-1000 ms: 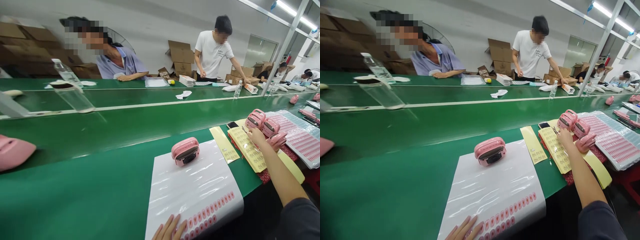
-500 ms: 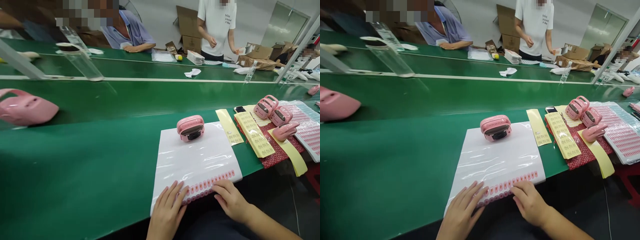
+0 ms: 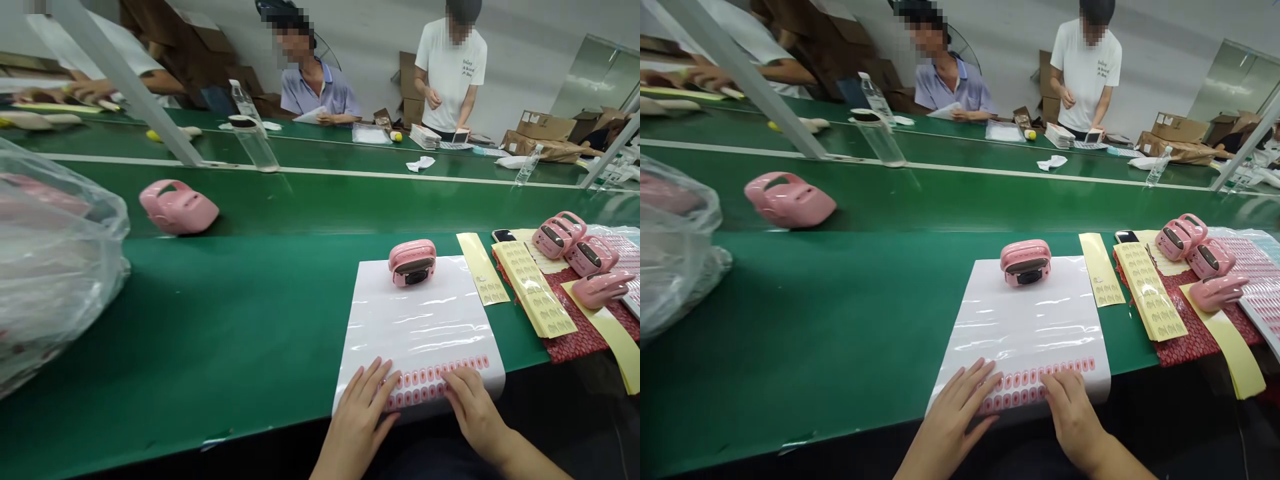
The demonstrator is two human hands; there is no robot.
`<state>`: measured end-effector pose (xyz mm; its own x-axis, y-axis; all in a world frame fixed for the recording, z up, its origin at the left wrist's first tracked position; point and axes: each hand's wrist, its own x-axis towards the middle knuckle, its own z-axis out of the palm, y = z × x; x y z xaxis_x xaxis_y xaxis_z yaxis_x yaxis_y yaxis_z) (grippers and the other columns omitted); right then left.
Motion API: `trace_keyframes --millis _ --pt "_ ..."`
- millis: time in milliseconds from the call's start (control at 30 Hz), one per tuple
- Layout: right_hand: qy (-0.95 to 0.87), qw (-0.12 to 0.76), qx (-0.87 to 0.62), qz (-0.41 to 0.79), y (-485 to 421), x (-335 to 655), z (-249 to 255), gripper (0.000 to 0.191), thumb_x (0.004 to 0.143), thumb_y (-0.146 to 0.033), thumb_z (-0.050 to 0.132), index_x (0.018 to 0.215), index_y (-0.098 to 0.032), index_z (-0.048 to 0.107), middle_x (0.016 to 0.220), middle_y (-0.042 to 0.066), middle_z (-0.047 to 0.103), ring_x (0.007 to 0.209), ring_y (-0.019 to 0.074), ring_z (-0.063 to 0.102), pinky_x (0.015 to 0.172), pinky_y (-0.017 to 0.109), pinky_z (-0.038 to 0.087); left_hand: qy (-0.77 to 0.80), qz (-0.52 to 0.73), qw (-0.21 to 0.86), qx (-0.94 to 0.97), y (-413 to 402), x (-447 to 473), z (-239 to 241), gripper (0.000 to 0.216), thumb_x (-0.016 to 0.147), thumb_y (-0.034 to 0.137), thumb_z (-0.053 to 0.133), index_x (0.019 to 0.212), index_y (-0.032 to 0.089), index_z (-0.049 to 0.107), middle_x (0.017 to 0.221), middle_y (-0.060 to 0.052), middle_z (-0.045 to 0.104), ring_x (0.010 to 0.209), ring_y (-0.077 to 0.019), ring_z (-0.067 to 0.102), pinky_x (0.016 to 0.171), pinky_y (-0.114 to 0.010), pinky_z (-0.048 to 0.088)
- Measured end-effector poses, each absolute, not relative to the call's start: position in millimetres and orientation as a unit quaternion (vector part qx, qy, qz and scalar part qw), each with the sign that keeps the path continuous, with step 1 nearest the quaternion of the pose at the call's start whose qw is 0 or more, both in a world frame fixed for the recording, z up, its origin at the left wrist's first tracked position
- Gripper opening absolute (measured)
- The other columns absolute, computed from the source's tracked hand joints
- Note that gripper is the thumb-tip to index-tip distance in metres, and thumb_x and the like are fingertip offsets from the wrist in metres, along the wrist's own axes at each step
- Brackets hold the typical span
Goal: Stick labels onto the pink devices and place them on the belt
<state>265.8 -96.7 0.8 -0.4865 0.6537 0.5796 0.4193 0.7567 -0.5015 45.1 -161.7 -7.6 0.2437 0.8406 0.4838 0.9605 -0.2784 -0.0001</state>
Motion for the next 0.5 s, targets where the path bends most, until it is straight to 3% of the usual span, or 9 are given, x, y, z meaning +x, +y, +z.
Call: trace_keyframes --millis 233,500 --pt "-0.773 0.415 -0.358 0.319 -89 268 6 0.033 0.085 -0.022 0.046 0.118 -0.029 0.047 0.084 0.003 0.061 0.065 0.0159 0.063 0.064 0.029 0.056 -0.584 -0.201 0.139 -0.774 -163 43 -11 0.05 0.071 0.016 0.055 0.121 0.021 0.049 0.124 -0.007 0.057 0.114 -0.0254 0.052 0.091 -0.04 0.049" --pt "-0.67 0.476 -0.436 0.367 -23 259 32 0.034 0.082 -0.032 0.054 0.114 -0.022 0.045 0.085 0.005 0.055 0.077 0.0185 0.06 0.066 0.032 0.051 -0.597 -0.248 0.005 -0.763 -168 36 2 0.075 0.07 0.03 0.065 0.137 0.025 0.031 0.133 -0.01 0.049 0.117 -0.0286 0.05 0.092 -0.043 0.047"
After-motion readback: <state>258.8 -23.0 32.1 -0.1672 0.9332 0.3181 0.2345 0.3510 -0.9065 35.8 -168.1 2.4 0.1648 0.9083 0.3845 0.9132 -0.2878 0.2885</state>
